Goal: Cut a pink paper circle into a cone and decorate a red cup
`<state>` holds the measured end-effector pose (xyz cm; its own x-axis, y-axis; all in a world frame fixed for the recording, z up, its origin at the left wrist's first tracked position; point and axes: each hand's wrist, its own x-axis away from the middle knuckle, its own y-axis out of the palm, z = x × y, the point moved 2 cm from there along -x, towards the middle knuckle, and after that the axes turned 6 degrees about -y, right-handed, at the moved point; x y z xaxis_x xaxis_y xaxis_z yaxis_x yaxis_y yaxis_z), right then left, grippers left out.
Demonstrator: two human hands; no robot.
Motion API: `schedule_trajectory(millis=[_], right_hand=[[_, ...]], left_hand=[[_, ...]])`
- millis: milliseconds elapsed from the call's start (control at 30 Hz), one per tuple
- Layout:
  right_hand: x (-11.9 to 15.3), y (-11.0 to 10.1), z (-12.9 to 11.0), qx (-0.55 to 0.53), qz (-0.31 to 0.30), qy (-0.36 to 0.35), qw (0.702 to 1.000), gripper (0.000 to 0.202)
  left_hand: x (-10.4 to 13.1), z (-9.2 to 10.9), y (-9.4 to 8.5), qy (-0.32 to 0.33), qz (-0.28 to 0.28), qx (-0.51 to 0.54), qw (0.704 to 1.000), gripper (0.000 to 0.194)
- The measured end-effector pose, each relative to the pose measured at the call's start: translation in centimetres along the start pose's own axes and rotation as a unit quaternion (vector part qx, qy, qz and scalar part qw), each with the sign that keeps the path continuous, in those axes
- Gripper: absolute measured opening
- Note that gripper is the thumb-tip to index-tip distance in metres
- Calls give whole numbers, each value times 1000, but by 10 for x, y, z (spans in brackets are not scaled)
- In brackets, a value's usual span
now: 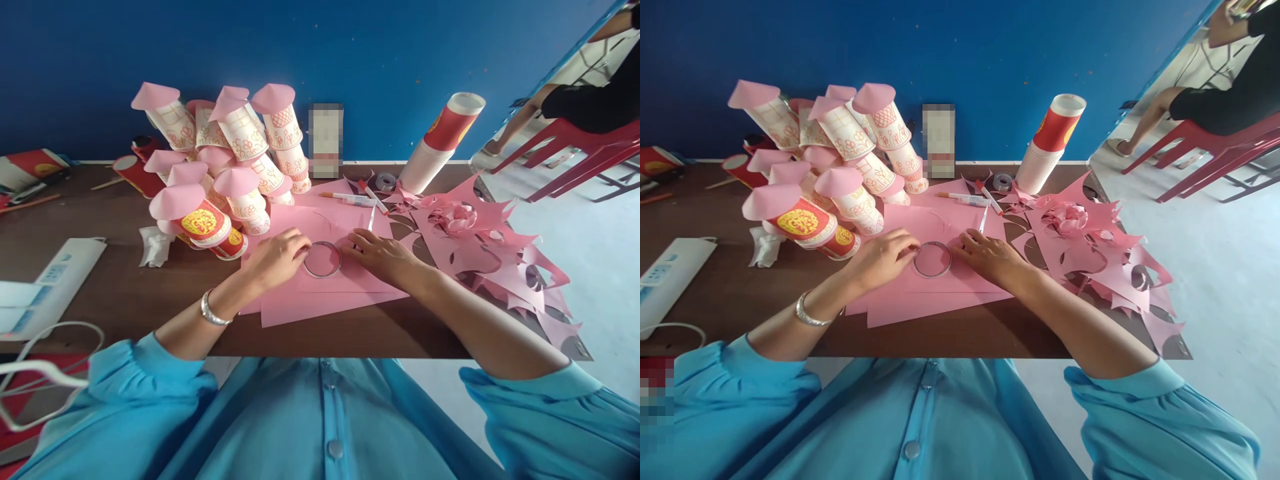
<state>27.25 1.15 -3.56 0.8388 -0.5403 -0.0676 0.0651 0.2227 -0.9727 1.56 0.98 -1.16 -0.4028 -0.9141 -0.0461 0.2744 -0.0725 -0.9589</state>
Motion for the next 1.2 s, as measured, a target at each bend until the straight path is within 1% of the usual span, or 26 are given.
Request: schedule_trajectory(millis=[100, 200, 333, 433, 500, 567, 600, 667, 733, 800, 867, 933, 1000, 1200], right_hand=[[-1, -7, 3, -7, -33, 5, 999, 53], [-4, -16, 6, 31, -62, 14, 998, 52], [-7, -22, 12, 89, -116, 60, 987, 52], [-7, -20, 15, 72, -169, 80, 980, 52], [-5, -21, 14, 54, -183, 73, 979, 50], [-3, -28, 9, 47, -159, 74, 983, 44], [-3, -33, 5, 46, -133, 84, 986, 40], [-4, -43, -9, 22, -56, 92, 994, 35], [-9, -47, -30, -28, -4, 37, 999, 30], [-16, -44, -47, -52, 11, 3, 999, 23], [-22, -35, -57, -59, 5, -5, 998, 21], [-25, -26, -61, -63, 7, -13, 998, 24], [-24, -21, -61, -63, 24, -23, 997, 26], [-13, -23, -66, -52, 75, -54, 994, 23]], left_hand=[[24, 1, 5, 36, 0, 45, 998, 10], [39, 1, 12, 88, -2, 57, 995, 10], [48, -4, 19, 128, -1, 30, 991, 13], [51, -10, 21, 135, -20, 25, 990, 15], [52, -12, 20, 137, -37, 38, 989, 14], [53, -13, 18, 141, -45, 44, 988, 12], [53, -13, 17, 142, -43, 43, 988, 10], [53, -12, 15, 147, -34, 35, 988, 10], [53, -12, 15, 153, -25, 24, 988, 13], [52, -12, 15, 156, -24, 25, 987, 15], [52, -12, 15, 153, -28, 46, 987, 15], [52, -13, 15, 149, -31, 71, 986, 14], [52, -14, 15, 149, -31, 79, 985, 14], [51, -15, 14, 148, -42, 77, 985, 15]])
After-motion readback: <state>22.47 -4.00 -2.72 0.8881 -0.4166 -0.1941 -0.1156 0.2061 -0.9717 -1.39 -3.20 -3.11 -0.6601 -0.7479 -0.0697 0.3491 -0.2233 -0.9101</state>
